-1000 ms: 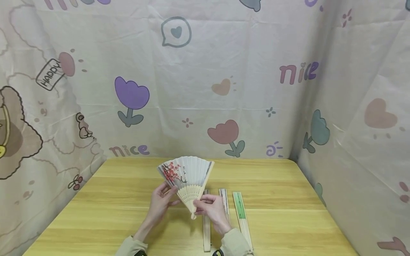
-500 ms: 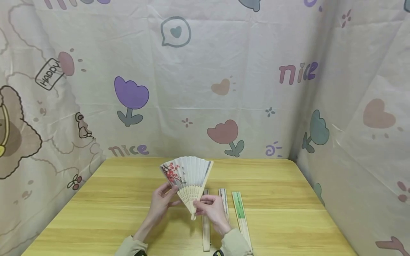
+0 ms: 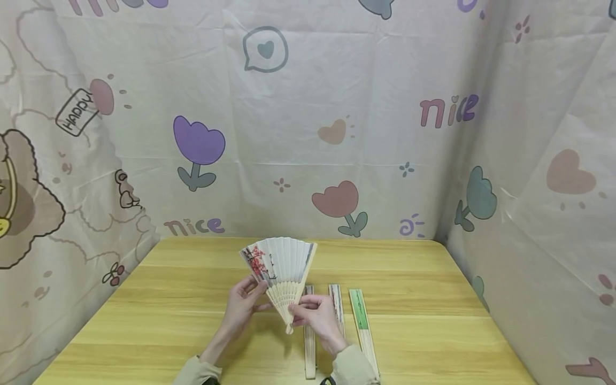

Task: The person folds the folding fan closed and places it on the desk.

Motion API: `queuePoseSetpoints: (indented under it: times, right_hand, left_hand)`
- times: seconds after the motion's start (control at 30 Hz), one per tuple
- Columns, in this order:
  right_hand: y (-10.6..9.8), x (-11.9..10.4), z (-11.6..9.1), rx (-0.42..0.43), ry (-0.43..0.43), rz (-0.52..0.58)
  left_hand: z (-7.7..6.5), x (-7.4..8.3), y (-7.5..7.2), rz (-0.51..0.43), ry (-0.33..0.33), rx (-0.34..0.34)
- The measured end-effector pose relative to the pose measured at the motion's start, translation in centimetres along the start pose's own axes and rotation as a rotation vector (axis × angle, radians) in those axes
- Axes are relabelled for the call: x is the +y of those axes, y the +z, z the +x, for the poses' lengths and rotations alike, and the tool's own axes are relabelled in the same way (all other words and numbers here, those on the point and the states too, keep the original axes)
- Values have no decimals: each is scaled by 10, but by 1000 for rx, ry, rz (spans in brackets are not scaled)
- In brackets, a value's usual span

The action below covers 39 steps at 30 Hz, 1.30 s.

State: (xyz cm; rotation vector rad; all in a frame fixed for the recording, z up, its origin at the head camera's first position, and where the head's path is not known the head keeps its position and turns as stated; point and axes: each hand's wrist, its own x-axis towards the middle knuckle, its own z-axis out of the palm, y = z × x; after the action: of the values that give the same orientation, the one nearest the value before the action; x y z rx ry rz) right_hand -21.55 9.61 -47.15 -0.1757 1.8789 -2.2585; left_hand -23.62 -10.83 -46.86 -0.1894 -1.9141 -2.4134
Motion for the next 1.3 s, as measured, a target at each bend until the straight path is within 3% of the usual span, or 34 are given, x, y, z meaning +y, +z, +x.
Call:
queuePoseSetpoints:
  times: [0.77,1.03,1.3]
  right_hand:
    - [3,2,0,-33,-6,-27]
    - [2,2,0,-30,-11,-32]
    - [1,2,-1,-42,-11,-33]
  left_hand:
    - [0,-4,-2,-65,-4,-7]
    - [0,-5,-2,-40,31,-36]
    - [0,-3,1,-46,5,-37]
